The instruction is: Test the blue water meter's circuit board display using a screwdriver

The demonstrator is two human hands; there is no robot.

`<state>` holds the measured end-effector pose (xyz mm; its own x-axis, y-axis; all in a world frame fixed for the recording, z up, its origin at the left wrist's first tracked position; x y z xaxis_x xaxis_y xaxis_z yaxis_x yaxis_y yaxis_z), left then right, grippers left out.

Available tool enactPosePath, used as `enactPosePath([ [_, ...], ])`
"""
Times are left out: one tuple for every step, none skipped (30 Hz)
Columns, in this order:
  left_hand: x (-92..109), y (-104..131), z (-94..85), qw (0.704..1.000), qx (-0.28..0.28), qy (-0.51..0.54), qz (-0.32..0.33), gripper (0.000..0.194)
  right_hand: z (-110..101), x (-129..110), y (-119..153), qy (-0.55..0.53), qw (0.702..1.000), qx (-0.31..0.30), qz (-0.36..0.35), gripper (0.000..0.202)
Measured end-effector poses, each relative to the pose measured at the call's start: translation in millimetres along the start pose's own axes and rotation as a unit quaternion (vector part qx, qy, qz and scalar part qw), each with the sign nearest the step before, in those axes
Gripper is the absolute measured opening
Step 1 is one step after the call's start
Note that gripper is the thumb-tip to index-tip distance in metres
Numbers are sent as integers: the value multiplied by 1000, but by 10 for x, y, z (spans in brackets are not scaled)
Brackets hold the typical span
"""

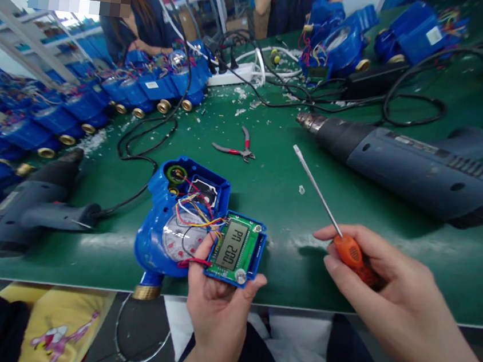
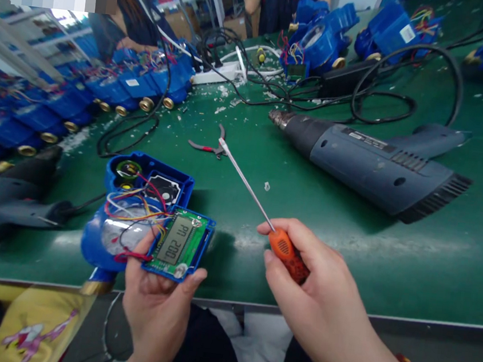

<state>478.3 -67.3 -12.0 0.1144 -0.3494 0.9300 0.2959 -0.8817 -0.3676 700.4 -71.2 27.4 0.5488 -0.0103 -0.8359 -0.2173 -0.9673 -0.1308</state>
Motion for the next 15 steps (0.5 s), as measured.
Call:
enactPosePath([
  [-1,-1,-3,1000,1,5,3,73,-9,-8,19,2,1000,-3,-6,16],
  [1,-1,-7,1000,3,9,8,74,-17,-18,37,1,1000,-6,-13,17],
  [6,0,-13,1000,4,12,13,74,-23,-28,55,-1,1000,-9,-19,17],
  [11,3,-18,1000,3,13,18,73,-27,-37,72,-3,1000,-11,-24,17],
  [18,5,-24,1000,3,10,22,73,-23,-43,87,-5,999,-16,-28,17],
  [25,8,-31,1000,4,5,24,74,-16,-48,101,-4,999,-21,-32,18],
  [28,10,-33,1000,3,-2,24,75,-7,-53,114,-2,999,-26,-36,19],
  [27,11,-35,1000,2,-9,20,75,6,-55,125,3,999,-32,-39,20],
  [26,11,-33,1000,2,-16,16,74,14,-58,136,8,998,-37,-44,20],
  [25,11,-30,1000,2,-22,13,74,17,-61,147,13,998,-41,-51,21],
  [29,10,-27,999,2,-29,13,73,14,-63,159,18,997,-43,-60,21],
  [36,10,-22,999,4,-36,17,72,5,-58,172,25,996,-44,-68,21],
  [47,10,-20,999,8,-43,23,72,-4,-42,188,34,996,-45,-72,22],
  [57,13,-19,998,12,-53,29,71,-8,-13,206,45,995,-51,-73,25],
  [64,17,-18,997,17,-62,34,71,-4,29,228,57,994,-63,-68,28],
])
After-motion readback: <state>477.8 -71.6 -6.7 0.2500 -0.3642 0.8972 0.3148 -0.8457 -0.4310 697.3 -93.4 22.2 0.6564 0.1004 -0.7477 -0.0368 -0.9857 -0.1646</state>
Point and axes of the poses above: each hand's wrist, its own y-axis away from the middle knuckle, its own z-axis out of the palm, x = y × z, the point moved 8 cm from there along -y, towards the middle knuckle, and after that the axes turned 10 degrees about z, right-handed, at the moved point
